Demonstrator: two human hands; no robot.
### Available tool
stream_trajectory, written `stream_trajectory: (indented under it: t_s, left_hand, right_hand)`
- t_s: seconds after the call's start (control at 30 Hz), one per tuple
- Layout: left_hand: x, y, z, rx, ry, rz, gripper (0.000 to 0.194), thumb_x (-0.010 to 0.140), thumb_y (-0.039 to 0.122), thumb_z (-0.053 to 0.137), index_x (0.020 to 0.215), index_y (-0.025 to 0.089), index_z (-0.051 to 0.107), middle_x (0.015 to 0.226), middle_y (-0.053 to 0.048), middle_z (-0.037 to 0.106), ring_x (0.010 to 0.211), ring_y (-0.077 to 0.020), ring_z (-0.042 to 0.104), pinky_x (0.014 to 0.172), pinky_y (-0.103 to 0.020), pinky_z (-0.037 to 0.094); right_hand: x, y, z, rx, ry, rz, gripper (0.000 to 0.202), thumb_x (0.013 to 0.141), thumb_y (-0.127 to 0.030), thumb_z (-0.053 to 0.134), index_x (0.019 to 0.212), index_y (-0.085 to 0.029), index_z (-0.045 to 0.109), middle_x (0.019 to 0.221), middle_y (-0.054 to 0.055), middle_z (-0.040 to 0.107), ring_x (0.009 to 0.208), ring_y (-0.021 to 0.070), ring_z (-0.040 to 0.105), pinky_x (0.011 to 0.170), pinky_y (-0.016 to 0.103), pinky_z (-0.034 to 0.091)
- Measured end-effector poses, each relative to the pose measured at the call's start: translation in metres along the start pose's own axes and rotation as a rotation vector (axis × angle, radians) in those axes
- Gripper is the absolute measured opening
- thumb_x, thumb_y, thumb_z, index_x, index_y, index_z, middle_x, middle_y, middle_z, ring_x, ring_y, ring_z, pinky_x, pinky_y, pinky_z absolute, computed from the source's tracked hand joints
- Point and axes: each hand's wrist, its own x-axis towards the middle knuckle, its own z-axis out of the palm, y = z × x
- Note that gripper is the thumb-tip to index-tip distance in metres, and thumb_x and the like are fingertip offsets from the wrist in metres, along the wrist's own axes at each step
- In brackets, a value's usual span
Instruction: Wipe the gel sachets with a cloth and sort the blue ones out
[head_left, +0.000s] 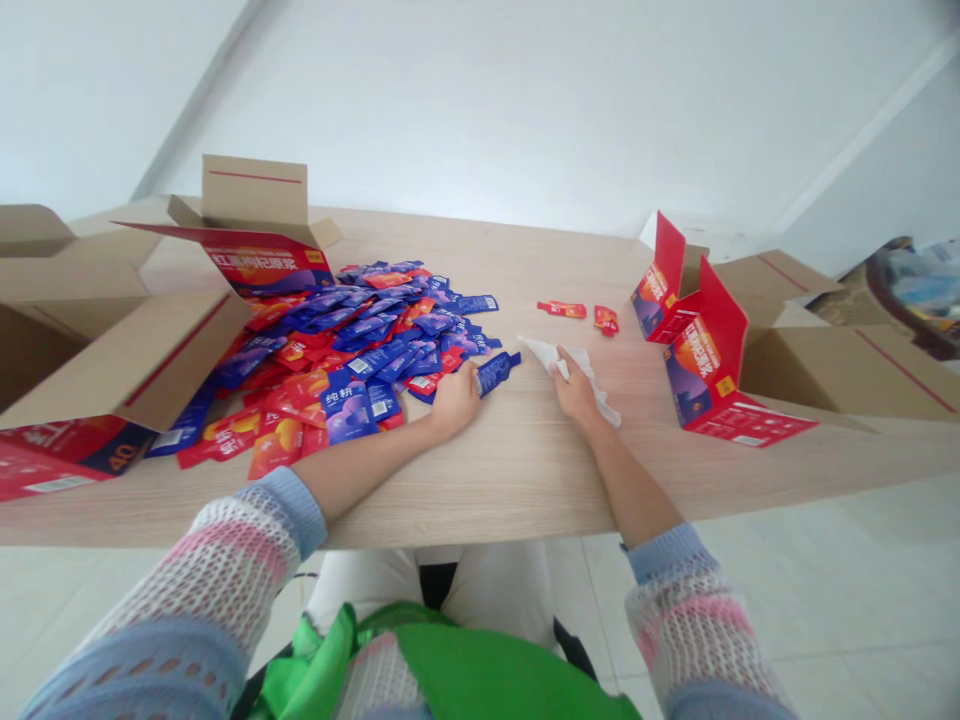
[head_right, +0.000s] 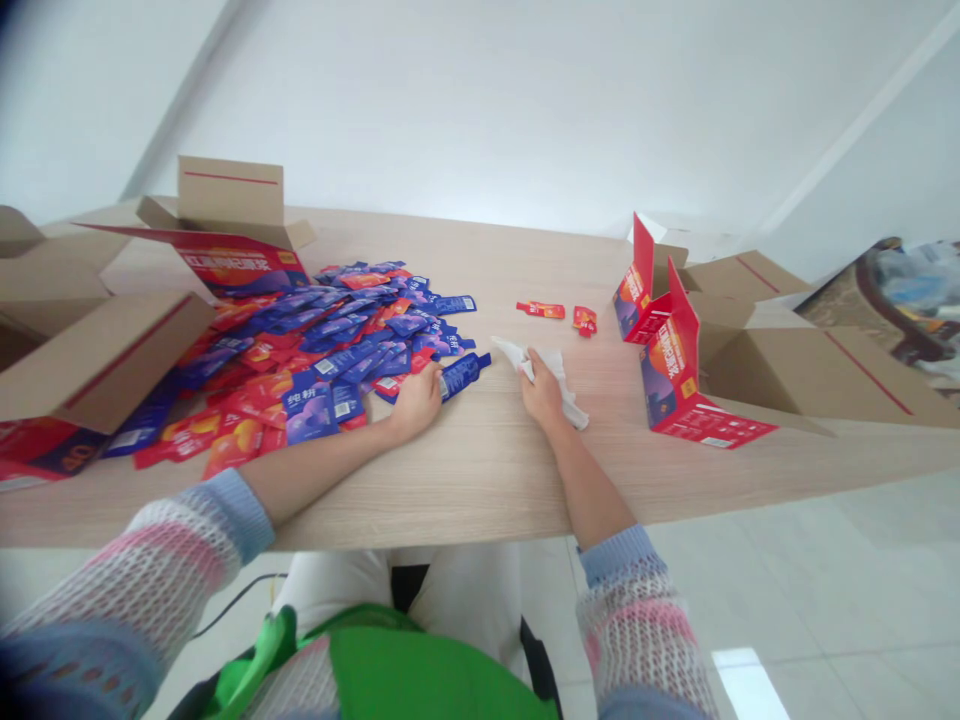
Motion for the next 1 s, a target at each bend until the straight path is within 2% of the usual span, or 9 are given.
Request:
stream_trajectory:
  t_s: [0.07, 0.13, 0.27, 0.33, 0.43, 0.57, 0.73, 0.8, 1.0]
  left_hand:
    - [0.010, -0.010, 0.001, -0.208, 0.036, -0.108, 0.031, 0.095, 0.020, 0.032, 0.097, 0.010, 0.061, 0.089, -0.014, 0.068, 0.086, -0.0228, 0.066, 0.080, -0.035, 0.049]
    - [0.016, -0.013, 0.005, -0.448, -0.013, -0.247, 0.030, 0.094, 0.020, 0.034, 0.088, 0.010, 0.062, 0.084, -0.013, 0.068, 0.081, -0.0220, 0.066, 0.077, -0.035, 0.051]
    - [0.016, -0.007, 0.016, -0.876, -0.184, -0.433, 0.024, 0.090, 0.014, 0.039, 0.095, 0.012, 0.062, 0.073, -0.007, 0.068, 0.063, -0.0174, 0.064, 0.059, -0.028, 0.053]
    - [0.014, -0.003, 0.017, -1.066, -0.233, -0.497, 0.026, 0.086, 0.011, 0.042, 0.104, 0.013, 0.062, 0.075, -0.006, 0.069, 0.062, -0.0160, 0.064, 0.057, -0.026, 0.053]
    - [0.013, -0.002, 0.015, -1.189, -0.262, -0.584, 0.032, 0.085, 0.008, 0.044, 0.111, 0.014, 0.060, 0.079, -0.007, 0.071, 0.064, -0.0164, 0.065, 0.059, -0.027, 0.055]
    - [0.014, -0.001, 0.011, -1.215, -0.282, -0.631, 0.031, 0.088, 0.010, 0.040, 0.113, 0.010, 0.059, 0.086, -0.011, 0.072, 0.067, -0.0191, 0.068, 0.066, -0.034, 0.058]
    - [0.013, -0.003, 0.004, -1.351, -0.517, -0.606, 0.031, 0.087, 0.014, 0.041, 0.109, 0.005, 0.061, 0.093, -0.018, 0.071, 0.076, -0.0234, 0.070, 0.071, -0.037, 0.059]
    - [0.013, -0.003, 0.003, -1.422, -0.568, -0.587, 0.032, 0.083, 0.012, 0.045, 0.110, 0.005, 0.061, 0.095, -0.019, 0.071, 0.080, -0.0232, 0.071, 0.075, -0.036, 0.059]
    - [0.010, 0.003, 0.002, -1.418, -0.480, -0.663, 0.051, 0.069, -0.006, 0.040, 0.113, 0.007, 0.060, 0.088, -0.013, 0.072, 0.078, -0.0201, 0.070, 0.073, -0.035, 0.060]
  right_hand:
    - [-0.008, -0.012, 0.003, 0.113, 0.075, 0.027, 0.059, 0.096, -0.046, 0.032, 0.140, -0.010, 0.045, 0.136, 0.015, 0.054, 0.128, 0.0236, 0.049, 0.108, 0.038, 0.037]
    - [-0.023, -0.030, 0.010, 0.176, 0.055, -0.069, 0.057, 0.096, -0.045, 0.031, 0.141, -0.013, 0.044, 0.138, 0.014, 0.052, 0.129, 0.0225, 0.047, 0.109, 0.038, 0.035]
    - [-0.053, -0.071, 0.029, 0.089, -0.299, -0.527, 0.057, 0.094, -0.034, 0.040, 0.149, -0.019, 0.033, 0.155, 0.008, 0.030, 0.141, 0.0186, 0.030, 0.117, 0.038, 0.022]
    - [-0.059, -0.084, 0.033, -0.030, -0.439, -0.636, 0.063, 0.092, -0.031, 0.043, 0.152, -0.019, 0.025, 0.157, 0.007, 0.022, 0.144, 0.0195, 0.022, 0.119, 0.043, 0.013]
    - [-0.051, -0.083, 0.031, -0.141, -0.501, -0.597, 0.062, 0.094, -0.032, 0.041, 0.152, -0.024, 0.022, 0.157, 0.004, 0.024, 0.146, 0.0196, 0.016, 0.118, 0.047, 0.012]
    - [-0.030, -0.063, 0.025, -0.206, -0.485, -0.462, 0.054, 0.097, -0.033, 0.039, 0.150, -0.029, 0.029, 0.153, 0.001, 0.033, 0.145, 0.0202, 0.020, 0.116, 0.049, 0.017]
    - [-0.012, -0.046, 0.026, -0.276, -0.443, -0.348, 0.049, 0.097, -0.036, 0.039, 0.145, -0.026, 0.040, 0.149, 0.003, 0.040, 0.143, 0.0227, 0.024, 0.115, 0.052, 0.016]
    - [-0.009, -0.045, 0.028, -0.284, -0.427, -0.328, 0.049, 0.098, -0.037, 0.039, 0.145, -0.025, 0.040, 0.148, 0.004, 0.042, 0.143, 0.0230, 0.024, 0.115, 0.052, 0.017]
    - [-0.016, -0.043, 0.025, -0.283, -0.424, -0.368, 0.049, 0.096, -0.034, 0.041, 0.145, -0.027, 0.040, 0.150, 0.003, 0.039, 0.144, 0.0255, 0.023, 0.114, 0.055, 0.018]
